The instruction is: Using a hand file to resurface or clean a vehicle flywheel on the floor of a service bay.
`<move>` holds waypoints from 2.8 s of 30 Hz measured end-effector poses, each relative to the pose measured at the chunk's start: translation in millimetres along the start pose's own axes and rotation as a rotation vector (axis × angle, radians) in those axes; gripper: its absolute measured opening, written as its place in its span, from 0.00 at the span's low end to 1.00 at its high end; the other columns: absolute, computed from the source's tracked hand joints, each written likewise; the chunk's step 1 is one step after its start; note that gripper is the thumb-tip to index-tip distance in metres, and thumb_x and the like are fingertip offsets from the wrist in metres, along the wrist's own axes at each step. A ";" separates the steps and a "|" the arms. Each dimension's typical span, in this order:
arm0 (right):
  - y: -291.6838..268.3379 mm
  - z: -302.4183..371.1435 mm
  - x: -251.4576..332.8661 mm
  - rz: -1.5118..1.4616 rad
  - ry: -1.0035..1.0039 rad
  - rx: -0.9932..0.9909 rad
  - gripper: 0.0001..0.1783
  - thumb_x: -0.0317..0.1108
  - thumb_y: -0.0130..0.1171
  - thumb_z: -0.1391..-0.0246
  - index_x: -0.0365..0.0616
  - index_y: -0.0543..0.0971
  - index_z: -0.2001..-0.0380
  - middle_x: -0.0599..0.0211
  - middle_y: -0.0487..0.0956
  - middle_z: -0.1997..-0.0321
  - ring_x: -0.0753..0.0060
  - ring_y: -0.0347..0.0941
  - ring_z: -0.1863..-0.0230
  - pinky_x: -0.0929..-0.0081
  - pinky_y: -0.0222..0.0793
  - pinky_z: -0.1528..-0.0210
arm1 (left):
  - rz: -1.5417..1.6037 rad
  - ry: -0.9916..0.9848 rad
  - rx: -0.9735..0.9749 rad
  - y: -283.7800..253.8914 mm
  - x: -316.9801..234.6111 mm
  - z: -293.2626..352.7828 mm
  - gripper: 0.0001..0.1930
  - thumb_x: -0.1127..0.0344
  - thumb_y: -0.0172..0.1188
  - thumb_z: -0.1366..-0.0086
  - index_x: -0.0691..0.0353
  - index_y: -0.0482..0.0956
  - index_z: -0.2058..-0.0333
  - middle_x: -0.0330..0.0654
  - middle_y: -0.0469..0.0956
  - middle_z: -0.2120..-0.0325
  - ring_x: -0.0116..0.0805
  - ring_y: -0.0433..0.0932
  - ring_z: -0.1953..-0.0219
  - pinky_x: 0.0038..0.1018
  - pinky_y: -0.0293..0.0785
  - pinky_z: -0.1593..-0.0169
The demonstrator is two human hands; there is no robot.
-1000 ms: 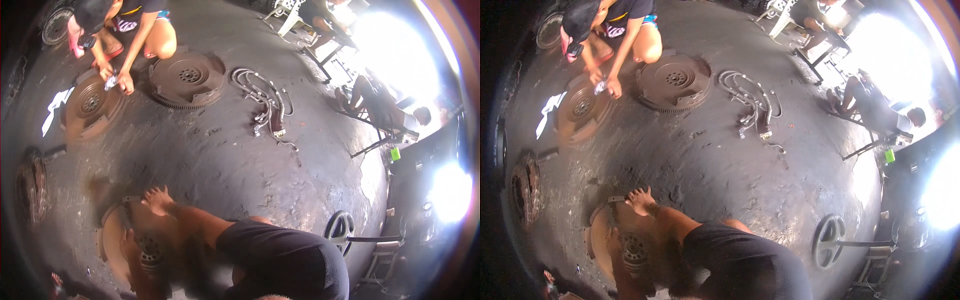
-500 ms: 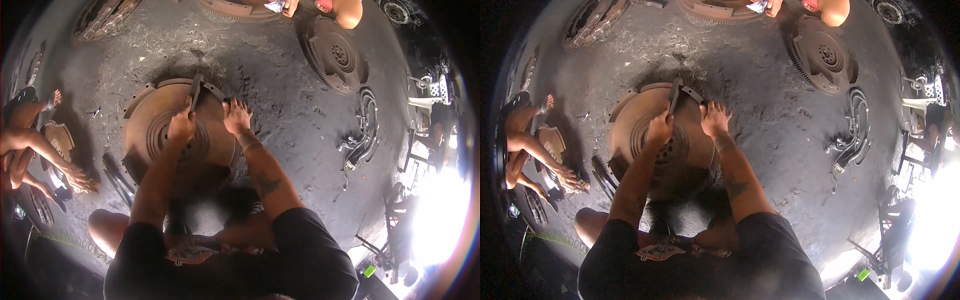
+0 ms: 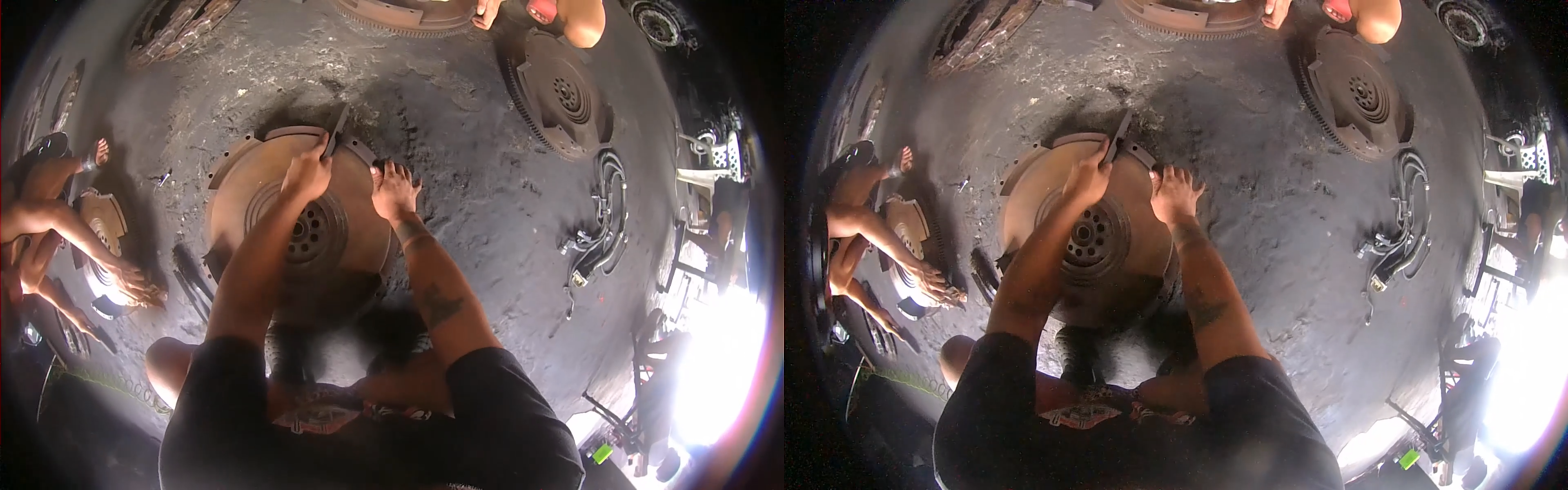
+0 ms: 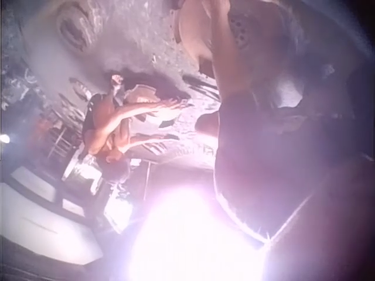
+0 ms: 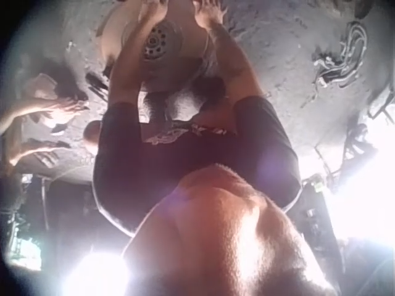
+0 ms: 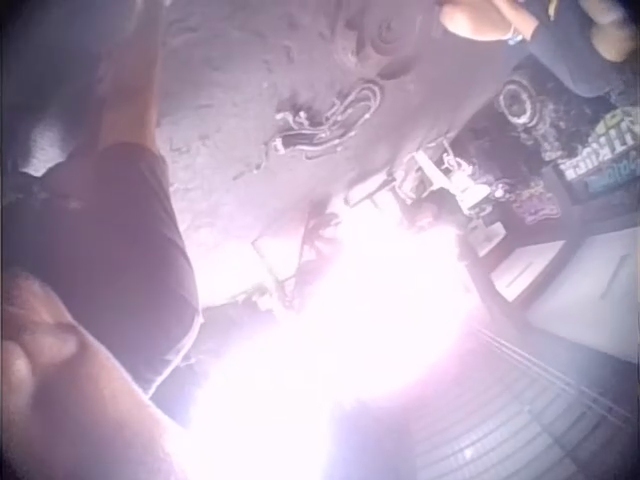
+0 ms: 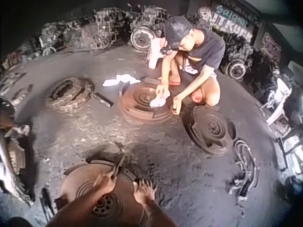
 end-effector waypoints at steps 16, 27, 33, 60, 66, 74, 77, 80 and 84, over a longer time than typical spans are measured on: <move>-8.8 2.5 -4.2 0.037 0.027 0.068 0.33 0.58 0.28 0.31 0.45 0.67 0.40 0.51 0.68 0.37 0.48 0.56 0.30 0.23 0.38 0.32 | -0.116 -0.030 -0.043 8.3 15.1 49.1 0.30 0.58 0.51 0.31 0.40 0.57 0.32 0.60 0.80 0.60 0.64 0.79 0.57 0.54 0.74 0.51; -5.2 1.8 4.4 -0.008 0.015 0.001 0.31 0.59 0.31 0.31 0.46 0.69 0.43 0.54 0.69 0.38 0.48 0.57 0.31 0.21 0.40 0.34 | -0.070 -0.286 0.030 -49.0 63.9 12.3 0.31 0.59 0.50 0.32 0.37 0.54 0.31 0.58 0.78 0.52 0.62 0.77 0.51 0.54 0.72 0.47; -0.1 4.0 -11.5 0.010 0.052 0.009 0.33 0.60 0.30 0.32 0.45 0.67 0.41 0.52 0.67 0.37 0.47 0.56 0.30 0.20 0.38 0.33 | -0.275 -0.330 0.077 -63.3 35.7 18.9 0.29 0.61 0.49 0.32 0.45 0.60 0.32 0.58 0.78 0.53 0.55 0.79 0.52 0.45 0.76 0.50; 2.9 1.3 6.9 0.056 -0.014 -0.010 0.31 0.56 0.34 0.31 0.42 0.68 0.42 0.54 0.70 0.37 0.49 0.59 0.32 0.24 0.43 0.34 | -0.092 -0.244 -0.073 5.4 50.5 58.0 0.37 0.66 0.48 0.33 0.45 0.45 0.28 0.60 0.80 0.68 0.60 0.79 0.65 0.51 0.74 0.62; 3.4 0.8 -13.1 0.094 0.013 -0.049 0.30 0.55 0.34 0.31 0.43 0.69 0.43 0.55 0.71 0.38 0.48 0.60 0.32 0.24 0.41 0.34 | -0.038 -0.151 -0.081 33.1 41.5 119.6 0.36 0.63 0.49 0.32 0.45 0.45 0.29 0.60 0.80 0.70 0.61 0.80 0.66 0.52 0.76 0.60; 4.3 2.0 0.6 0.072 0.022 0.002 0.30 0.55 0.33 0.30 0.43 0.70 0.44 0.53 0.71 0.40 0.48 0.61 0.33 0.22 0.42 0.34 | -0.109 -0.209 0.037 24.9 65.7 150.3 0.35 0.64 0.51 0.32 0.42 0.47 0.29 0.59 0.79 0.74 0.62 0.78 0.71 0.53 0.73 0.64; 2.1 0.5 0.0 0.089 0.009 -0.017 0.30 0.56 0.33 0.31 0.43 0.70 0.44 0.53 0.71 0.40 0.48 0.60 0.32 0.22 0.42 0.35 | -0.049 -0.075 -0.214 30.8 64.6 159.2 0.33 0.64 0.53 0.32 0.45 0.54 0.30 0.57 0.78 0.76 0.59 0.78 0.74 0.50 0.72 0.68; -3.3 2.8 0.1 0.091 0.009 0.023 0.31 0.56 0.34 0.31 0.42 0.69 0.44 0.54 0.71 0.39 0.47 0.60 0.32 0.22 0.42 0.34 | -0.056 -0.096 -0.274 37.2 59.8 148.3 0.31 0.64 0.53 0.32 0.46 0.57 0.31 0.55 0.78 0.77 0.57 0.77 0.76 0.46 0.72 0.72; 6.1 0.0 5.2 0.083 -0.014 -0.061 0.30 0.56 0.36 0.31 0.41 0.69 0.43 0.53 0.71 0.40 0.46 0.61 0.33 0.23 0.43 0.34 | -0.002 -0.209 -0.156 5.1 44.0 78.1 0.30 0.65 0.51 0.31 0.49 0.56 0.31 0.58 0.78 0.74 0.56 0.78 0.75 0.45 0.72 0.70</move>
Point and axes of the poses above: each hand's wrist, its own z-axis away from the middle knuckle, its own y-axis out of the palm, x = y × z, the point moved 1 cm from there along -z, towards the middle knuckle
